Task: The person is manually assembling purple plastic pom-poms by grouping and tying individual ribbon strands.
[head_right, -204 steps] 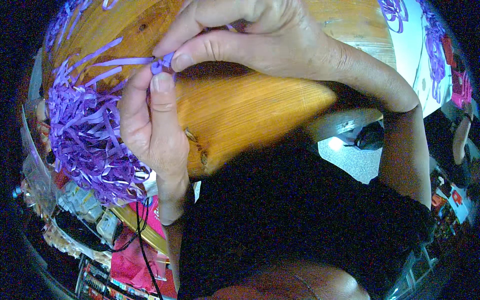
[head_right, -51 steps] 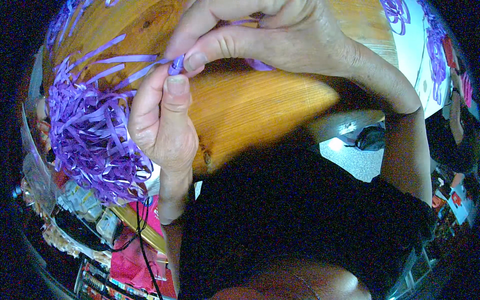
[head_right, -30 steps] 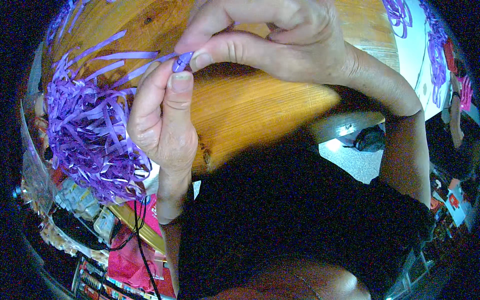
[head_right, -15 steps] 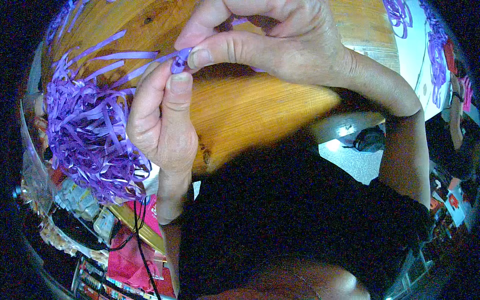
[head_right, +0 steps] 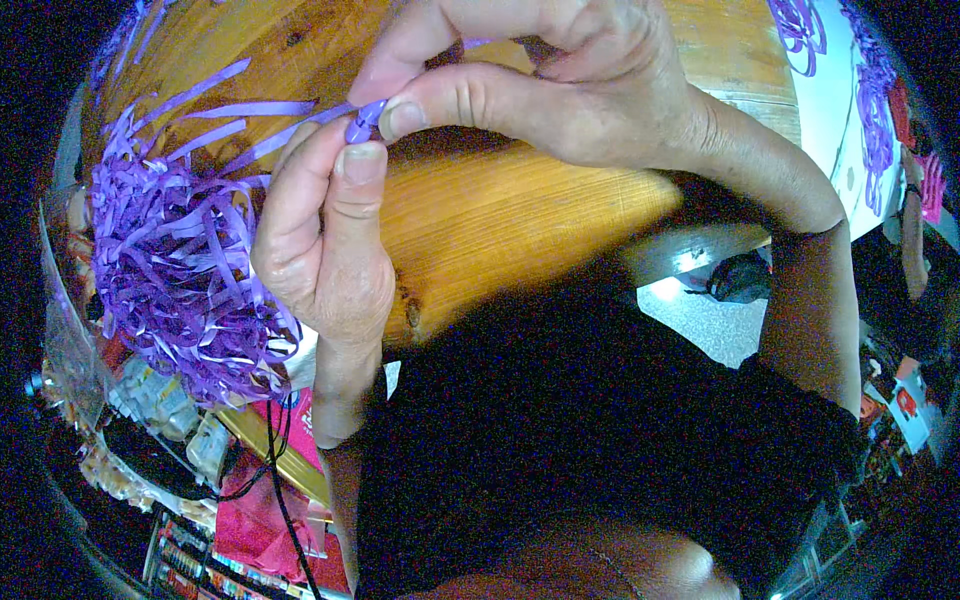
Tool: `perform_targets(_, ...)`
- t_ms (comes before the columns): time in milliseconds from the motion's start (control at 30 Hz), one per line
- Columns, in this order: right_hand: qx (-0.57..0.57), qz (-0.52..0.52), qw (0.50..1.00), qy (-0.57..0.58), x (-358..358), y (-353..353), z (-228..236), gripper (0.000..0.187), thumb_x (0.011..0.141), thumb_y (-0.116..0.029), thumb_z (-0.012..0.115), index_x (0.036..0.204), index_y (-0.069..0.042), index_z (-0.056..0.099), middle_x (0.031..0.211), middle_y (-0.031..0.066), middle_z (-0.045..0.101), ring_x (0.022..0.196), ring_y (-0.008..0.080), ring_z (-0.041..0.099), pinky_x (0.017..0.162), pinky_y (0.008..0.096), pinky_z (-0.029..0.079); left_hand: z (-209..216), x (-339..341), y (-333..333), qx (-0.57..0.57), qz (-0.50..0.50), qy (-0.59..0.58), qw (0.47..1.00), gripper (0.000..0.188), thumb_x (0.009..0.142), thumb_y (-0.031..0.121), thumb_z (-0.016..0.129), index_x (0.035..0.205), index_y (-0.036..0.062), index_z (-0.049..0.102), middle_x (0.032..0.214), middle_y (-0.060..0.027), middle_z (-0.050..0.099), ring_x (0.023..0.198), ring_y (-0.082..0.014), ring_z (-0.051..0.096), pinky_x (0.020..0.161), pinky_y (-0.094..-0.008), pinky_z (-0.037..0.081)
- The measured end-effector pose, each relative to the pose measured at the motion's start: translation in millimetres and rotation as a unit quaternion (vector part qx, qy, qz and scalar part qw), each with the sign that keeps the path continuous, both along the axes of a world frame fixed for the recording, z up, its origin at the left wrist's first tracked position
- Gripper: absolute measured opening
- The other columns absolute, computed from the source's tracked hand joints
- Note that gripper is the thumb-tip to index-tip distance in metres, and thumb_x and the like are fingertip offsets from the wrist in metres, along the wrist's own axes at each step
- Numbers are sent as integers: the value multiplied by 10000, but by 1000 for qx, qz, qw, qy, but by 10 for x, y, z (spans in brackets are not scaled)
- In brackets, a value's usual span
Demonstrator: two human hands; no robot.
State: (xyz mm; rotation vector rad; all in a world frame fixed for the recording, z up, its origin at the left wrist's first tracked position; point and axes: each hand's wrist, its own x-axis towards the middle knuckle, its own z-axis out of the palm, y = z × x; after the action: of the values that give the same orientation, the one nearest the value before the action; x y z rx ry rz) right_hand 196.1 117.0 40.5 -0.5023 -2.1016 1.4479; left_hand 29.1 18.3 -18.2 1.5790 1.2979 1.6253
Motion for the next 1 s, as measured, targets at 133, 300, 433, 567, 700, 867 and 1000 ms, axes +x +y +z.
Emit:
perform_targets(133,-45,-5,995,92,2,-22,-59,161,786,8,701,939,44,663,848,117,668,770,175,648,656,260,518,-11,27,35,25,-12,-19,999,138,810,22,693,925,-36,644,681,-69,563,575,-142,477,532,-247,377)
perform_targets(300,72,27,994,80,0,34,-124,168,782,1,707,940,40,663,841,109,667,756,168,643,638,254,509,5,35,7,9,-6,-25,1000,134,813,23,690,923,-39,645,668,-51,541,570,-127,466,528,-237,371)
perform_targets(433,131,15,991,-18,3,34,29,168,775,-35,721,936,-9,678,829,95,660,731,173,638,638,251,511,18,11,-14,-22,-10,-24,999,125,819,26,685,919,-40,646,657,-39,516,566,-116,449,519,-236,357)
perform_targets(567,122,-5,974,-192,-5,17,330,146,764,-53,731,902,-29,693,820,96,650,716,186,642,603,259,519,58,14,13,-24,-22,-8,999,121,820,29,684,913,-39,645,650,-46,514,560,-117,446,509,-243,352)
perform_targets(700,106,4,982,-155,-13,21,278,140,770,-59,728,898,-21,689,815,96,650,711,186,641,601,260,518,24,39,0,-9,-10,-7,1000,114,814,18,684,897,-44,638,649,-57,523,555,-128,449,501,-253,352)
perform_targets(867,80,14,992,-101,-5,25,173,134,780,-70,723,892,-8,683,807,95,650,702,185,640,598,263,515,-31,14,19,45,-5,9,999,105,812,7,681,886,-49,633,658,-67,535,553,-139,452,501,-256,354)
perform_targets(1000,67,12,996,-58,31,43,137,135,788,-79,719,887,3,677,801,94,650,694,185,639,595,264,514,5,30,20,-4,-24,8,1000,104,815,7,678,890,-49,632,658,-74,534,553,-146,454,507,-260,363)
